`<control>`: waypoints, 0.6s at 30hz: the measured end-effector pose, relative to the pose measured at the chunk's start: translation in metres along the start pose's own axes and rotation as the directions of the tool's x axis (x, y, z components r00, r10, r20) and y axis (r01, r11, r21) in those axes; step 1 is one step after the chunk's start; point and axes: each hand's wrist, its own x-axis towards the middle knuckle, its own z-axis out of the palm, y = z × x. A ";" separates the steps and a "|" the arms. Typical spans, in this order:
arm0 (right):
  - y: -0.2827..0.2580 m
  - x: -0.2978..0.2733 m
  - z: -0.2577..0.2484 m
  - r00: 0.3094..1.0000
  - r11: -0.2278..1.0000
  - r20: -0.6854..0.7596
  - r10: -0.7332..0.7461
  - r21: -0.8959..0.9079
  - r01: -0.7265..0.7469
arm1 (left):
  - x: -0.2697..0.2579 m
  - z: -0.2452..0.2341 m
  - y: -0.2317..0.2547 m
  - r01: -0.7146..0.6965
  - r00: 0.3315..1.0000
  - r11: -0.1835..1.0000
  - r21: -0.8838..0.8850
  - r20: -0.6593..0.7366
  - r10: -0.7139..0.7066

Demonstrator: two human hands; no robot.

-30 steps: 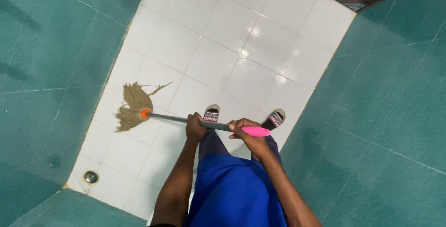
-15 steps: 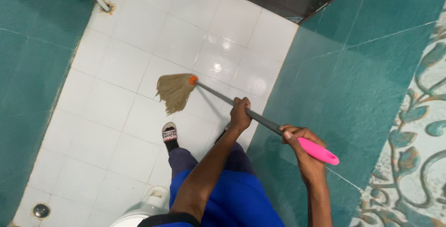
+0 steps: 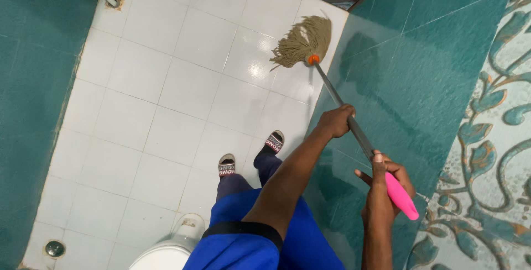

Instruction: The person cleans the bathroom floor by mopping a spill and then using a floor squeegee to push water toward a drain.

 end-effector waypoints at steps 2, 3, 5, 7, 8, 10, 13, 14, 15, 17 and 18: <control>0.006 -0.023 -0.002 0.995 0.996 -0.058 0.086 -0.028 -0.088 | -0.026 0.006 -0.004 0.115 0.991 0.993 0.023 0.069 -0.117; 0.008 -0.028 -0.003 0.986 0.990 -0.090 0.138 0.053 -0.134 | -0.036 0.004 -0.005 0.112 0.991 0.993 0.031 0.074 -0.114; 0.010 -0.043 -0.010 0.972 0.974 -0.126 0.198 0.140 -0.180 | -0.063 0.006 -0.006 0.129 0.981 0.987 0.093 0.133 -0.140; 0.011 -0.055 -0.016 0.953 0.961 -0.179 0.246 0.171 -0.216 | -0.093 0.004 -0.012 0.115 0.983 0.989 0.095 0.136 -0.127; 0.012 -0.061 -0.018 0.953 0.961 -0.181 0.245 0.174 -0.214 | -0.105 0.002 -0.016 0.102 0.985 0.991 0.091 0.130 -0.114; 0.014 -0.075 -0.022 0.936 0.936 -0.176 0.304 0.237 -0.260 | -0.136 -0.001 -0.028 0.092 0.991 0.994 0.063 0.092 -0.098; 0.019 -0.090 -0.018 0.922 0.911 -0.117 0.369 0.243 -0.333 | -0.186 -0.008 -0.054 0.099 0.995 0.994 0.036 0.026 -0.100; 0.022 -0.095 -0.012 0.923 0.910 -0.114 0.369 0.246 -0.333 | -0.202 -0.012 -0.067 0.120 0.993 0.992 0.028 0.004 -0.120; 0.027 -0.101 -0.005 0.913 0.891 -0.065 0.404 0.255 -0.376 | -0.219 -0.015 -0.081 0.165 0.986 0.986 0.019 0.000 -0.165; 0.041 -0.111 0.012 0.892 0.866 0.029 0.452 0.225 -0.446 | -0.251 -0.019 -0.118 0.251 0.968 0.968 0.005 -0.025 -0.251; 0.051 -0.117 0.023 0.881 0.862 0.072 0.467 0.186 -0.472 | -0.270 -0.020 -0.140 0.292 0.955 0.956 0.000 -0.047 -0.292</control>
